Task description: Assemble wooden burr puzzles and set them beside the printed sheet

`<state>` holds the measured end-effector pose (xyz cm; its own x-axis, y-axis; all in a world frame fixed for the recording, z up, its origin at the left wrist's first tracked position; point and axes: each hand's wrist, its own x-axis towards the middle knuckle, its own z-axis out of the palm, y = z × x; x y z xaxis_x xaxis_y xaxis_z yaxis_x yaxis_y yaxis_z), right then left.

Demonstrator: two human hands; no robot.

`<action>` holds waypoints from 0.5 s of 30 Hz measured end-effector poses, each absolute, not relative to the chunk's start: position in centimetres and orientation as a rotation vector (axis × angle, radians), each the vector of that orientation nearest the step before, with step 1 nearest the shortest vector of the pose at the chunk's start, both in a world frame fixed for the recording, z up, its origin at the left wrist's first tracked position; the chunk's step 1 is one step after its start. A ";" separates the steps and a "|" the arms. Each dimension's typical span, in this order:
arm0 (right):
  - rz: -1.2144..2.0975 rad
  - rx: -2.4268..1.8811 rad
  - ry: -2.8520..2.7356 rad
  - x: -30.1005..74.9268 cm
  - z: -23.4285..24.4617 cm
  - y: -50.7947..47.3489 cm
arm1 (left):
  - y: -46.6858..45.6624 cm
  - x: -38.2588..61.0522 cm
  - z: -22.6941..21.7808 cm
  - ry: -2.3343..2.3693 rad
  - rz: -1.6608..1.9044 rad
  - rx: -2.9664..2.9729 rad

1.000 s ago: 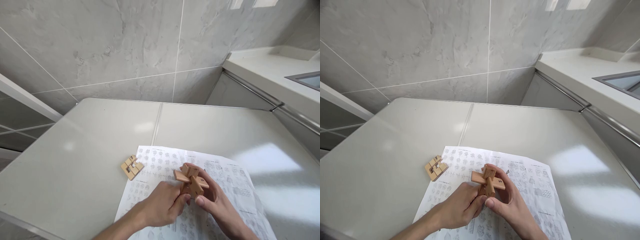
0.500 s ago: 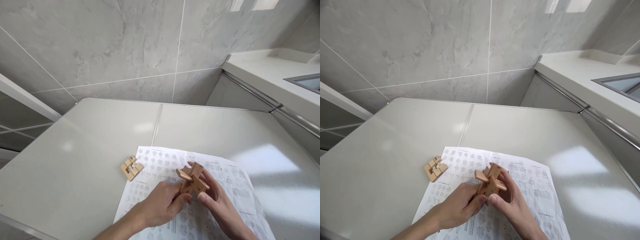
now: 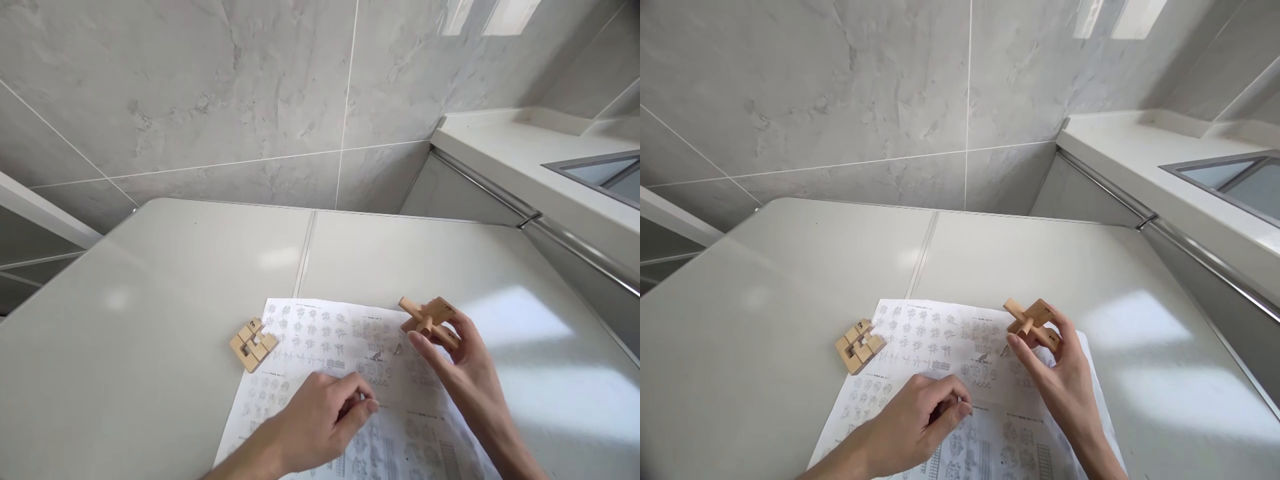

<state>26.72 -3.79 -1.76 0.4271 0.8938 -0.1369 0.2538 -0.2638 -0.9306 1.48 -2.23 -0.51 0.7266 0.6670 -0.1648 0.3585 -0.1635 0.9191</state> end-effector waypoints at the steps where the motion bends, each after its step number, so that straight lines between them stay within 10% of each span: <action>1: 0.794 -1.823 -1.003 26.9 -1.7 -3.7 | -2.2 1.5 -0.5 0.812 0.339 1.783; 15: 0.405 -2.169 -1.025 28.9 -0.7 -2.7 | -2.4 1.6 -0.4 0.834 0.342 1.824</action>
